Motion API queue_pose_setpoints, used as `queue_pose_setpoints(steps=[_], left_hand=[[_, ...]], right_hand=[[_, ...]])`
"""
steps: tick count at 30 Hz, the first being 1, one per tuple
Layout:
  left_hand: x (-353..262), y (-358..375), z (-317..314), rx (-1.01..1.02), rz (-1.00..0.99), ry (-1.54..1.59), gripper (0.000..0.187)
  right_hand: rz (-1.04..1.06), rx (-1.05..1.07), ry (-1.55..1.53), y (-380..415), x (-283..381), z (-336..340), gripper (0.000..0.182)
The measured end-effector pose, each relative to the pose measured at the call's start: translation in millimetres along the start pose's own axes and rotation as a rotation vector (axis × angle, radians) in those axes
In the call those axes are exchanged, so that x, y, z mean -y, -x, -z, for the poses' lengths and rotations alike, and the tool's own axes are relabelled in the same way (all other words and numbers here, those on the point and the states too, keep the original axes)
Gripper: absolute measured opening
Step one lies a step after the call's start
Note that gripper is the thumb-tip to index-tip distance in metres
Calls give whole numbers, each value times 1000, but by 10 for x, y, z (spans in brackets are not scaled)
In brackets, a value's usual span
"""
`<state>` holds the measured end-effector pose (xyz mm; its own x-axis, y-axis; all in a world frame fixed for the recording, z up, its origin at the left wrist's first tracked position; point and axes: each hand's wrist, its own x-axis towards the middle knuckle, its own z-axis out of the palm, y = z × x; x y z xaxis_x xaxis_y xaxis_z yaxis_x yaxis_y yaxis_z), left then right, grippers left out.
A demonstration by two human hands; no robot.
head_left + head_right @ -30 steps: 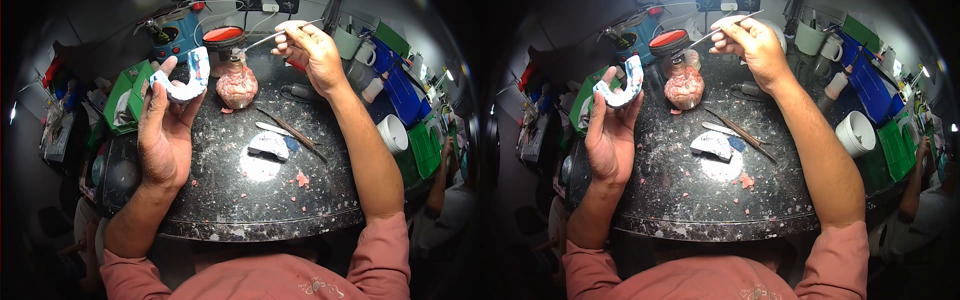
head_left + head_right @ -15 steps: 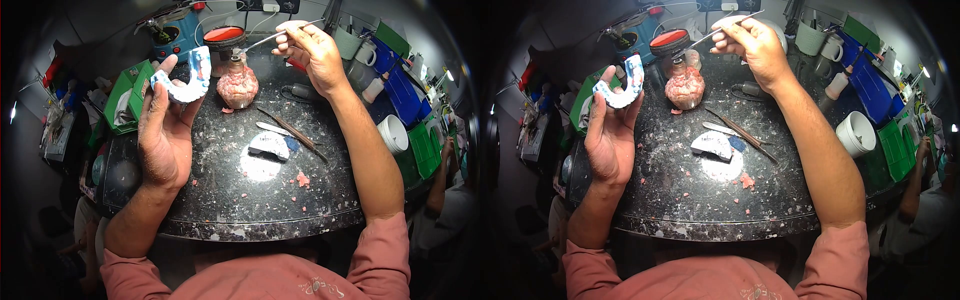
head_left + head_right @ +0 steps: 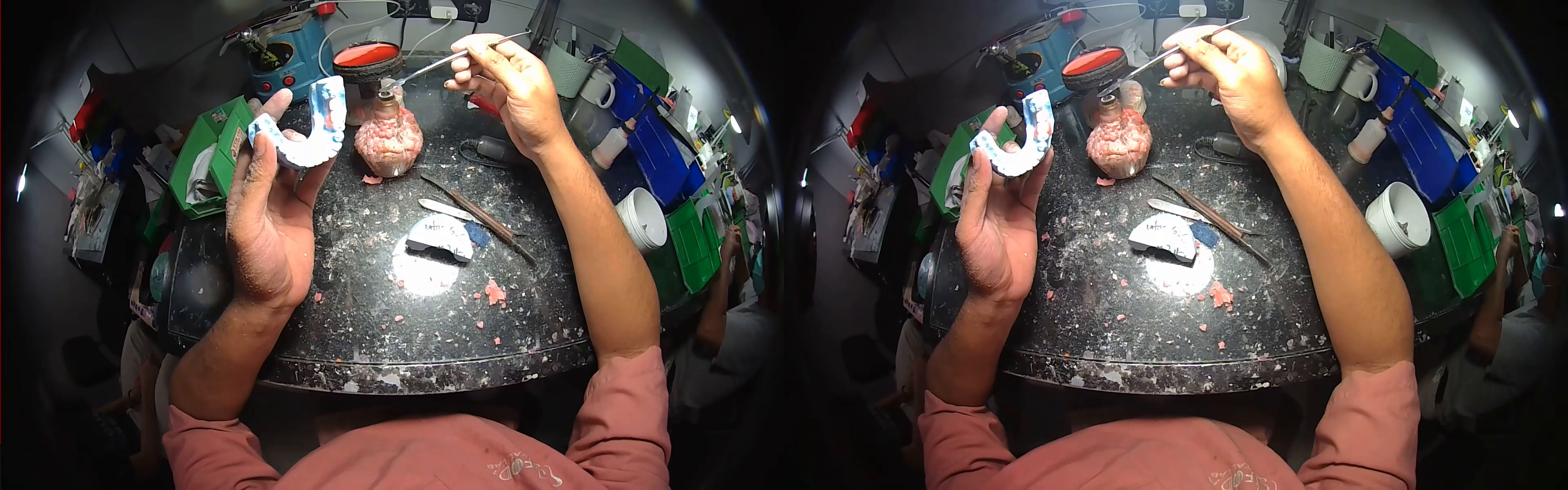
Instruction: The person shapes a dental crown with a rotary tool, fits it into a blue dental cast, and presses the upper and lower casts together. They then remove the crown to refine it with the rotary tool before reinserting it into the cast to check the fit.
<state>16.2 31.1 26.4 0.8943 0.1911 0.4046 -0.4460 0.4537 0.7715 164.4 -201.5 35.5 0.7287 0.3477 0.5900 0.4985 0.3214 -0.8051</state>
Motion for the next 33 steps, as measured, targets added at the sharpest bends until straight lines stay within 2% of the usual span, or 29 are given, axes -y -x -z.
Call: queue_pose_setpoints(steps=[11, 14, 17, 25, 27, 28, 30, 33], left_hand=[[47, -9, 19, -33, 10, -50, 42], [88, -16, 46, -54, 6, -84, 40], [119, -17, 60, -49, 7, -113, 36], [121, 18, 94, -36, -17, -245, 28], [116, 16, 89, -36, -24, -285, 27], [121, 2, 104, -49, -20, -297, 27], [120, -25, 124, -62, -13, -309, 26], [122, -44, 156, -71, 32, -269, 27]], right_hand=[[-31, -11, 20, 6, 4, -29, 26], [62, -109, -29, -63, -15, -90, 27], [71, -215, 192, -139, -33, -183, 25], [98, -208, 267, -122, -47, -318, 24], [0, -292, 31, -101, -72, -349, 20], [0, -291, 31, -88, -99, -338, 20], [-146, -387, -307, -55, -150, -305, 18], [-154, -388, -313, 25, -174, -267, 18]])
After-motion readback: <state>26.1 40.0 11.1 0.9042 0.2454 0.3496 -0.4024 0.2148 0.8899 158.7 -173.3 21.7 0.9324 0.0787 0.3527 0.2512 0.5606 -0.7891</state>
